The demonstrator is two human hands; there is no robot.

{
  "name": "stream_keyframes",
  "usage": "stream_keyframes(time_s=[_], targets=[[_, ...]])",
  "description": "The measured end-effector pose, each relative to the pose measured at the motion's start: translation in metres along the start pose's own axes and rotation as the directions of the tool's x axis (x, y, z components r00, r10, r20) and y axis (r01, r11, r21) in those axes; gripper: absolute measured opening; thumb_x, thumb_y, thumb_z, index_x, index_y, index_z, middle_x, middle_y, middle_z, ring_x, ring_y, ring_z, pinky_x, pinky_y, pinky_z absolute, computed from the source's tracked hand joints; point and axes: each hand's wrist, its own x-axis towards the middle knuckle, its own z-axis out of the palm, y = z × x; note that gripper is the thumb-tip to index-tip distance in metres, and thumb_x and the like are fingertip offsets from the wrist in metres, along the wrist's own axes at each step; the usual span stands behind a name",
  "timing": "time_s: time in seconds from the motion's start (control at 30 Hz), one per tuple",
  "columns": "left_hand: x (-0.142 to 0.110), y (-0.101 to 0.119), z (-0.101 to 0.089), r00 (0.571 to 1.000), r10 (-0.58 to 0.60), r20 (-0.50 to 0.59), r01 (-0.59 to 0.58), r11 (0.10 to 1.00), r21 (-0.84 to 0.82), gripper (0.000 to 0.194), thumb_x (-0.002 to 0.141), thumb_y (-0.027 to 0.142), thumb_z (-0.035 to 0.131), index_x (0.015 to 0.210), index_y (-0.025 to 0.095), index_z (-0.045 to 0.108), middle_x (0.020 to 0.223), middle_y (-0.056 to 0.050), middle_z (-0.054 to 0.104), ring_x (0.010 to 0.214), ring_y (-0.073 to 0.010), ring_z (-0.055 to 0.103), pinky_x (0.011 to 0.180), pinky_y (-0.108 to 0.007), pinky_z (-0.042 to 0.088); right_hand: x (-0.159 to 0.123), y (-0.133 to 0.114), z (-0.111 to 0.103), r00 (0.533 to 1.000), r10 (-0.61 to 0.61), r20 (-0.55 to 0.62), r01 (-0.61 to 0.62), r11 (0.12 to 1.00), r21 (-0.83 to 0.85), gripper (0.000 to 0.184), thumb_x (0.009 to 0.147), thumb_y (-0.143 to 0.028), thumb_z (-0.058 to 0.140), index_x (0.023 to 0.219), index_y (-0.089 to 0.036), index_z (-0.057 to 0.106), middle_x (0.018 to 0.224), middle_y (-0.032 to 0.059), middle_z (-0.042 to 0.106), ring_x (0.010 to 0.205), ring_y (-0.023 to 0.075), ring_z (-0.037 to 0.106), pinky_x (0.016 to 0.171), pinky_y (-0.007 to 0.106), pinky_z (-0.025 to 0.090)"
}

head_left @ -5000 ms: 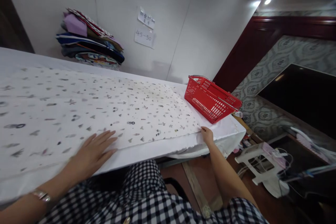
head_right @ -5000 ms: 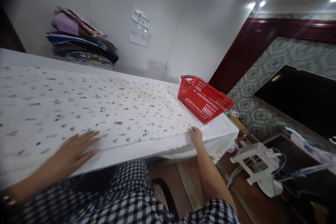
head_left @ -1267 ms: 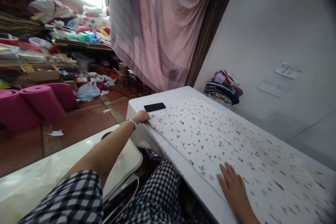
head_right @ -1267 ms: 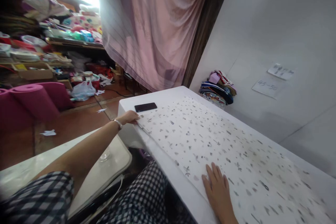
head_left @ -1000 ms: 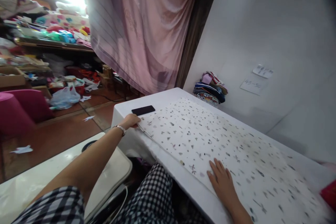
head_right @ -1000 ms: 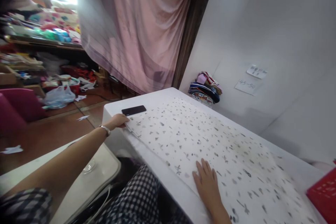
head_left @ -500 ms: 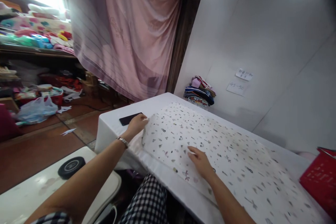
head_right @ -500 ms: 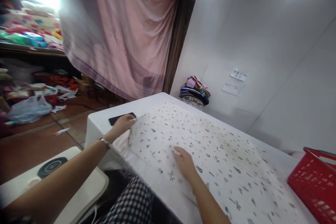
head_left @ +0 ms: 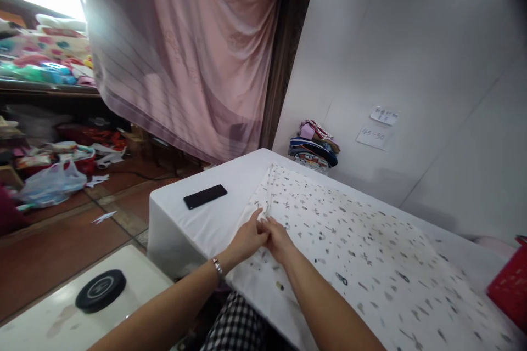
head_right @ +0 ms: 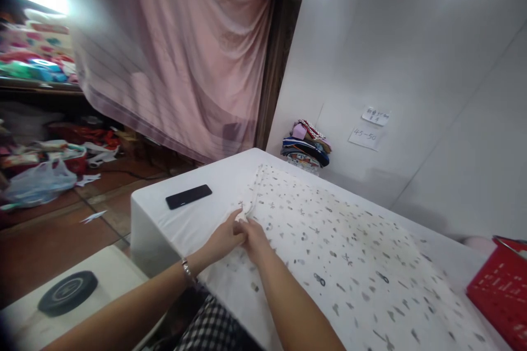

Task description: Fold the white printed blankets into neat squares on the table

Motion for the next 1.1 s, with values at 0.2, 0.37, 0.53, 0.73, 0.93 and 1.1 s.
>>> stream_keyframes(time_s=[0.2, 0.37, 0.53, 0.73, 0.93, 1.1], targets=[[0.014, -0.024, -0.004, 0.992, -0.058, 0.115, 0.082, 0.972, -0.218, 0.072, 0.065, 0.014, 0.051, 0.135, 0.014, 0.034, 0.079, 0.001, 0.068, 0.073, -0.0152, 0.062, 0.068, -0.025, 0.045, 0.002, 0.022, -0.008, 0.999, 0.022, -0.03, -0.021, 0.998, 0.057, 0.032, 0.059, -0.032, 0.073, 0.085, -0.016, 0.062, 0.068, 0.0011, 0.064, 0.057, 0.0129, 0.057, 0.051, 0.023, 0.041], [0.036, -0.028, -0.022, 0.996, -0.086, 0.009, 0.086, 0.996, -0.002, 0.039, 0.072, 0.02, 0.049, 0.11, 0.015, 0.059, 0.076, -0.002, 0.067, 0.07, -0.0156, 0.062, 0.063, -0.024, 0.045, 0.0, 0.026, -0.002, 0.997, 0.021, -0.072, -0.019, 0.999, 0.025, 0.042, 0.058, -0.024, 0.067, 0.099, -0.017, 0.061, 0.073, 0.0014, 0.067, 0.072, 0.02, 0.063, 0.063, 0.032, 0.05], [0.07, -0.023, -0.032, 0.992, -0.123, -0.04, 0.127, 0.98, 0.153, 0.027, 0.076, 0.028, 0.051, 0.096, 0.016, 0.065, 0.087, -0.005, 0.069, 0.071, -0.0151, 0.063, 0.06, -0.023, 0.043, -0.002, 0.025, 0.01, 0.999, 0.022, -0.042, -0.024, 0.999, -0.045, 0.048, 0.059, -0.022, 0.061, 0.107, -0.019, 0.058, 0.087, 0.0022, 0.068, 0.079, 0.0214, 0.064, 0.065, 0.036, 0.053], [0.115, -0.017, -0.022, 0.979, -0.203, 0.029, 0.174, 0.896, 0.409, 0.031, 0.074, 0.041, 0.055, 0.086, 0.015, 0.067, 0.09, -0.012, 0.068, 0.087, -0.0239, 0.063, 0.068, -0.028, 0.045, 0.003, 0.034, 0.018, 0.999, 0.027, -0.032, -0.03, 0.992, -0.119, 0.052, 0.061, -0.022, 0.059, 0.113, -0.021, 0.055, 0.098, 0.0045, 0.066, 0.081, 0.0224, 0.063, 0.062, 0.036, 0.054], [0.133, -0.023, -0.015, 0.959, -0.28, 0.033, 0.234, 0.854, 0.464, 0.027, 0.067, 0.023, 0.059, 0.087, 0.007, 0.066, 0.091, -0.022, 0.066, 0.091, -0.0311, 0.062, 0.071, -0.035, 0.046, 0.006, 0.037, 0.024, 0.999, 0.018, -0.034, -0.024, 0.984, -0.178, 0.057, 0.062, -0.022, 0.06, 0.118, -0.024, 0.052, 0.103, 0.0039, 0.064, 0.083, 0.0232, 0.063, 0.061, 0.038, 0.055], [0.138, -0.027, -0.02, 0.954, -0.298, 0.036, 0.249, 0.853, 0.459, 0.023, 0.069, 0.019, 0.056, 0.085, 0.007, 0.066, 0.09, -0.021, 0.067, 0.09, -0.03, 0.062, 0.07, -0.033, 0.046, 0.01, 0.044, 0.023, 1.0, -0.017, -0.011, 0.015, 0.975, -0.22, 0.056, 0.063, -0.021, 0.059, 0.119, -0.025, 0.052, 0.107, 0.0039, 0.062, 0.089, 0.0246, 0.061, 0.059, 0.035, 0.055]])
